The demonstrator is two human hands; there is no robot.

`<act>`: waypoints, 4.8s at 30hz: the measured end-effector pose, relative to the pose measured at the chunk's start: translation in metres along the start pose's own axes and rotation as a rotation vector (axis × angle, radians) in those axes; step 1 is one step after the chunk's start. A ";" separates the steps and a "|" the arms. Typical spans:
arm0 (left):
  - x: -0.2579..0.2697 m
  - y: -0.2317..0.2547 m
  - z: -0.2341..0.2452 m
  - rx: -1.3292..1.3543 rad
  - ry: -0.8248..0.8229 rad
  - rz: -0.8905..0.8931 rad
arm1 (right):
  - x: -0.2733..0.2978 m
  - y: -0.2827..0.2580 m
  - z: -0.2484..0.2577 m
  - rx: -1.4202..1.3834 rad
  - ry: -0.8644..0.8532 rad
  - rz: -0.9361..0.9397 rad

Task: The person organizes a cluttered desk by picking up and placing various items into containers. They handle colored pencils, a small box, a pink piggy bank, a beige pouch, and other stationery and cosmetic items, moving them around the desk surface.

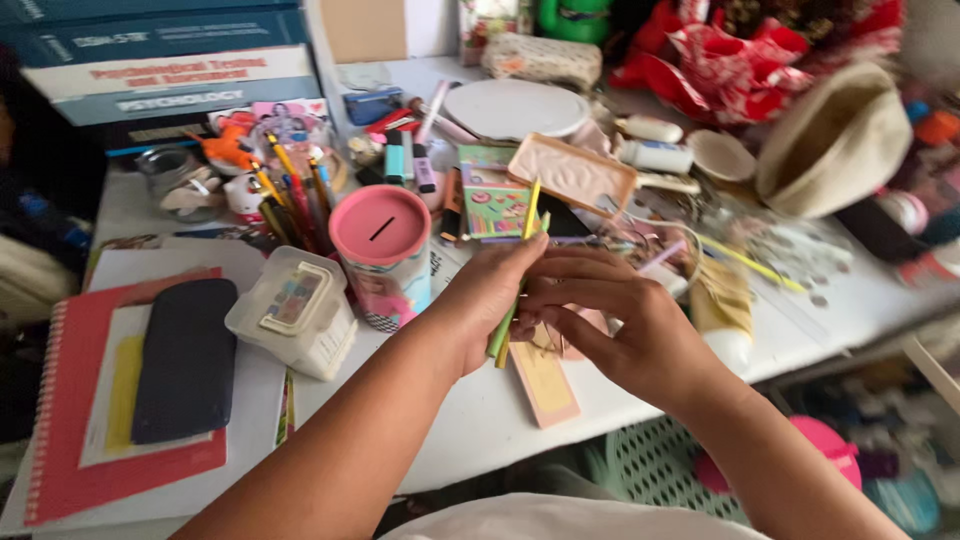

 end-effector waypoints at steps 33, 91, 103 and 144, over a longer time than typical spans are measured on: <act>-0.027 0.052 0.042 0.048 0.328 -0.203 | -0.058 0.299 -0.048 -1.140 0.025 -1.107; 0.038 0.068 0.020 -0.541 0.233 -0.398 | -0.019 0.092 -0.004 -0.639 -0.058 -0.438; 0.063 0.079 0.036 -0.569 0.473 -0.450 | -0.034 0.040 0.000 -0.219 -0.205 -0.053; 0.063 0.029 -0.007 -0.556 0.021 -0.627 | 0.027 0.029 -0.023 -0.560 0.039 -0.289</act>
Point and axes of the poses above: each hand's wrist, its own x-axis away from the middle knuckle, its own z-axis out of the back of the hand, y = z × x, the point moved 8 cm from there along -x, towards the middle knuckle, and after that the axes turned 2 degrees about y, right-handed, at the moved point
